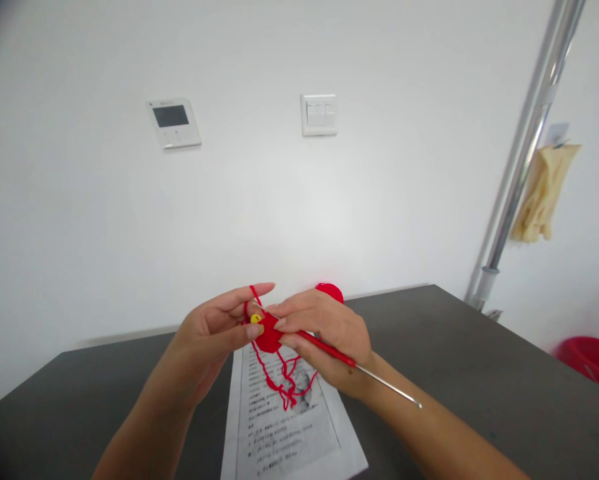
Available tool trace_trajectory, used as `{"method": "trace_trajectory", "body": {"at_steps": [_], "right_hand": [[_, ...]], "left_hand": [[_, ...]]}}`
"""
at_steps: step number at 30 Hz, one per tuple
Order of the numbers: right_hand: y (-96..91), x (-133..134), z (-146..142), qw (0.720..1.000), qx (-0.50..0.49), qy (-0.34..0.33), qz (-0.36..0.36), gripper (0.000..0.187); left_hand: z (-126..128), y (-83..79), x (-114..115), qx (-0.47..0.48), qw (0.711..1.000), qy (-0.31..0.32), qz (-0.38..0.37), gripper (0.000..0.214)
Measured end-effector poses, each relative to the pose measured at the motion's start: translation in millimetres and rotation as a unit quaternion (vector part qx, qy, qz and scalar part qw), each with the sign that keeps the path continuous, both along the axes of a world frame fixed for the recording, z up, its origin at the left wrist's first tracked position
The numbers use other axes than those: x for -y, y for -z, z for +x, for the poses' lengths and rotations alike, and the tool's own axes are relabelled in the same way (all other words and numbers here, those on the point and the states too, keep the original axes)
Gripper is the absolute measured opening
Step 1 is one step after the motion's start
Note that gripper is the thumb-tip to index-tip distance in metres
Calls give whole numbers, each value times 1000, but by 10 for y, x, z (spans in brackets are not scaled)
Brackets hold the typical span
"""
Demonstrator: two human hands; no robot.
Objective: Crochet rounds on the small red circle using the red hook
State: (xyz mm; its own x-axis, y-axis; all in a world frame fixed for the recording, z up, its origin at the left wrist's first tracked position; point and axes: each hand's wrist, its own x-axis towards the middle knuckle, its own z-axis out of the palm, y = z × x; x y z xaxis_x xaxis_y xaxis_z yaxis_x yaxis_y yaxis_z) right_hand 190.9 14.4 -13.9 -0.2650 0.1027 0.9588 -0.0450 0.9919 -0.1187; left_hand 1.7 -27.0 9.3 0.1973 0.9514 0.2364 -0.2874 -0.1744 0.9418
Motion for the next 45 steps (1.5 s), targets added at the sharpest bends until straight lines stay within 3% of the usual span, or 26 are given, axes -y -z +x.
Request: {"method": "trace_trajectory", "body": {"at_steps": [4, 11, 23, 34, 45], "right_hand": [[26, -3, 1, 1000, 7, -9, -20, 19], [92, -3, -38, 978, -49, -116, -167, 19], [55, -38, -31, 977, -47, -137, -154, 15], [6, -134, 99, 944, 17, -231, -235, 11], [-171, -68, 266, 969, 151, -147, -129, 12]], "left_hand": [[9, -41, 22, -18, 1000, -8, -8, 40], [4, -77, 32, -14, 999, -12, -28, 40], [-15, -154, 69, -46, 998, -41, -11, 40], [-57, -154, 93, -100, 994, -46, -17, 36], [-34, -150, 56, -128, 991, -26, -27, 31]]}}
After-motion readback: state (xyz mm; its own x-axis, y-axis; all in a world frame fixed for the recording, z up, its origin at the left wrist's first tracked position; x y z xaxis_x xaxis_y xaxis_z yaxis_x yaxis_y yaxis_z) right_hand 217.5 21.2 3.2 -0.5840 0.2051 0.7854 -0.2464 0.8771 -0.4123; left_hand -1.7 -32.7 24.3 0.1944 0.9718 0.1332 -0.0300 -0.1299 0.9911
